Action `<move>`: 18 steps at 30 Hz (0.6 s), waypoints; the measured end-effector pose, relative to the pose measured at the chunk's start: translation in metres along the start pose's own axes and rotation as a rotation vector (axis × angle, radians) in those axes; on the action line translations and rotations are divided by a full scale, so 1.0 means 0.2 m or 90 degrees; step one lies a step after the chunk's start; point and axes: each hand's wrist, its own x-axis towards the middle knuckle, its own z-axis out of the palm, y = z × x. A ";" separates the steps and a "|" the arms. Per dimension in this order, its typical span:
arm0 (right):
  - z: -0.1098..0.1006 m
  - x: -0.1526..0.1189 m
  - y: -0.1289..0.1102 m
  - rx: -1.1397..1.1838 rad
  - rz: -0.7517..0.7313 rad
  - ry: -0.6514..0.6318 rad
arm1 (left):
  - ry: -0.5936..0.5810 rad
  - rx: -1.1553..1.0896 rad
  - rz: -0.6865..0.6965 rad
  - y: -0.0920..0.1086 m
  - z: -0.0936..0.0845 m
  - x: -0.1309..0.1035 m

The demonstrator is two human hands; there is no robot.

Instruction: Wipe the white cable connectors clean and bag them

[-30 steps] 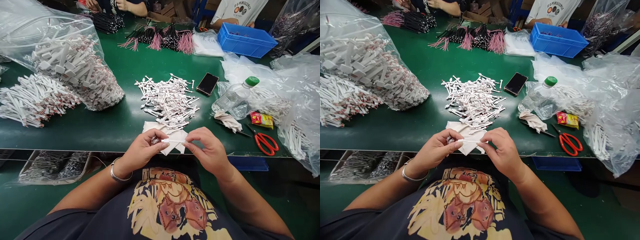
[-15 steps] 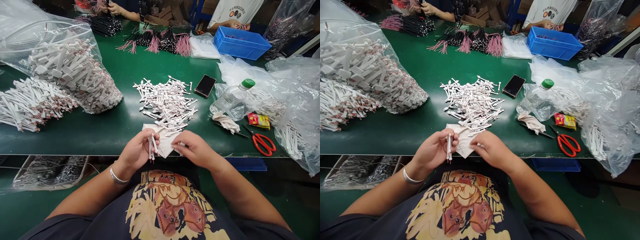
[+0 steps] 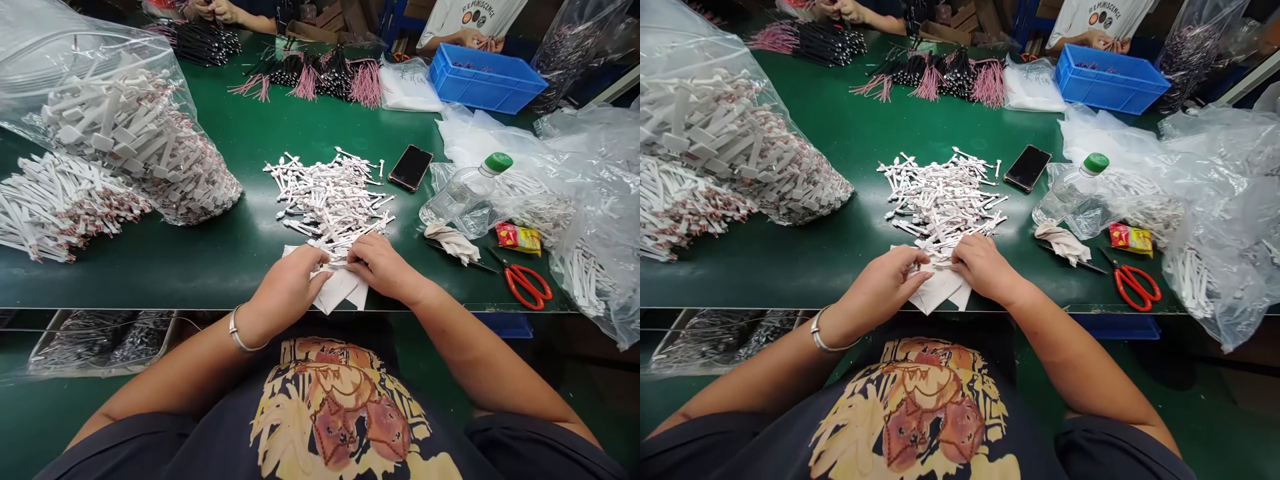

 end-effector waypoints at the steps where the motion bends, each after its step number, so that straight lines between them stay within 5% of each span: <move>1: 0.00 -0.01 0.00 0.000 0.003 0.008 | -0.015 0.037 0.021 -0.01 0.01 0.02; 8: -0.02 -0.06 -0.02 0.062 -0.025 0.065 | -0.042 -0.037 0.044 -0.02 0.05 0.09; 14: -0.05 -0.12 -0.05 0.125 -0.031 0.212 | -0.125 -0.375 -0.187 0.02 -0.03 0.08; 18: -0.06 -0.14 -0.11 0.169 -0.003 0.251 | -0.147 -0.566 -0.237 0.02 -0.03 0.07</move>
